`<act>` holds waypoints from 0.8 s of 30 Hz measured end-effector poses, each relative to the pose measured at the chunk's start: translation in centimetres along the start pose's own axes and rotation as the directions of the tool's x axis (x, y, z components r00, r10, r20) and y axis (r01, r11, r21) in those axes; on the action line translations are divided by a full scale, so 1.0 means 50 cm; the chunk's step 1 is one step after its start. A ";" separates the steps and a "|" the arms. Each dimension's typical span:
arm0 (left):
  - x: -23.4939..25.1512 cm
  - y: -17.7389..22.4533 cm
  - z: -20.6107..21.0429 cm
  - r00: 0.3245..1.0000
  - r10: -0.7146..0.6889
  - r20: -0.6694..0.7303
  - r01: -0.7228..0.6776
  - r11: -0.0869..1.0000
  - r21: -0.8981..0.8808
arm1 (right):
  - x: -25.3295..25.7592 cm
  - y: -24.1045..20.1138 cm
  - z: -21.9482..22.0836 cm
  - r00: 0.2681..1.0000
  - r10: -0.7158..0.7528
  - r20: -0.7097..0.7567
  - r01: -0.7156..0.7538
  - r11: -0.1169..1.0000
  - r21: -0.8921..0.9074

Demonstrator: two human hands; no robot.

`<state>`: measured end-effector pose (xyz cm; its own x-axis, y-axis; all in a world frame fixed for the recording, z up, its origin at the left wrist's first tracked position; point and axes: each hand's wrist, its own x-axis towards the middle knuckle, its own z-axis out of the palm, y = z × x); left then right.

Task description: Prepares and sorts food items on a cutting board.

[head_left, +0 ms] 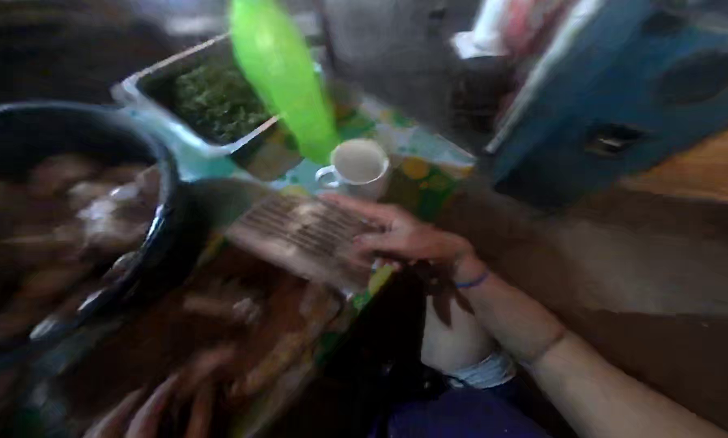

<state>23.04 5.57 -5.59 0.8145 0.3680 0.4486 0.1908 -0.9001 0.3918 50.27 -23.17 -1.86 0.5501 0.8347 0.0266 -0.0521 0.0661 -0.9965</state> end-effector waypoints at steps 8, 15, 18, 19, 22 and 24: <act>-0.014 -0.015 0.007 0.980 -0.196 -0.035 0.192 0.977 -0.097 | 0.005 -0.015 0.116 0.999 -0.035 -0.011 0.028 0.920 -0.390; -0.023 -0.032 0.011 0.985 -0.169 -0.036 0.165 0.980 -0.109 | 0.032 -0.029 0.239 0.991 -0.067 0.115 0.127 0.739 -0.662; -0.011 -0.018 0.005 0.990 -0.102 -0.100 0.092 0.991 -0.098 | 0.049 -0.045 0.269 0.978 -0.131 0.164 0.210 0.591 -0.779; -0.009 -0.019 0.005 0.988 -0.092 -0.120 0.080 0.992 -0.102 | 0.054 -0.051 0.278 0.979 -0.120 0.162 0.201 0.547 -0.813; -0.007 -0.016 -0.001 0.989 -0.112 -0.100 0.097 0.985 -0.139 | 0.064 -0.071 0.298 0.986 -0.012 0.168 0.158 0.422 -0.893; 0.000 -0.009 -0.012 0.991 -0.121 -0.062 0.110 0.982 -0.156 | 0.071 -0.083 0.304 0.983 0.066 0.169 0.132 0.381 -0.915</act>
<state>22.62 6.13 -5.30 0.7496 0.4883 0.4469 0.1919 -0.8065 0.5593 39.76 -12.14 3.58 0.3965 0.9177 -0.0259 0.8157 -0.3650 -0.4488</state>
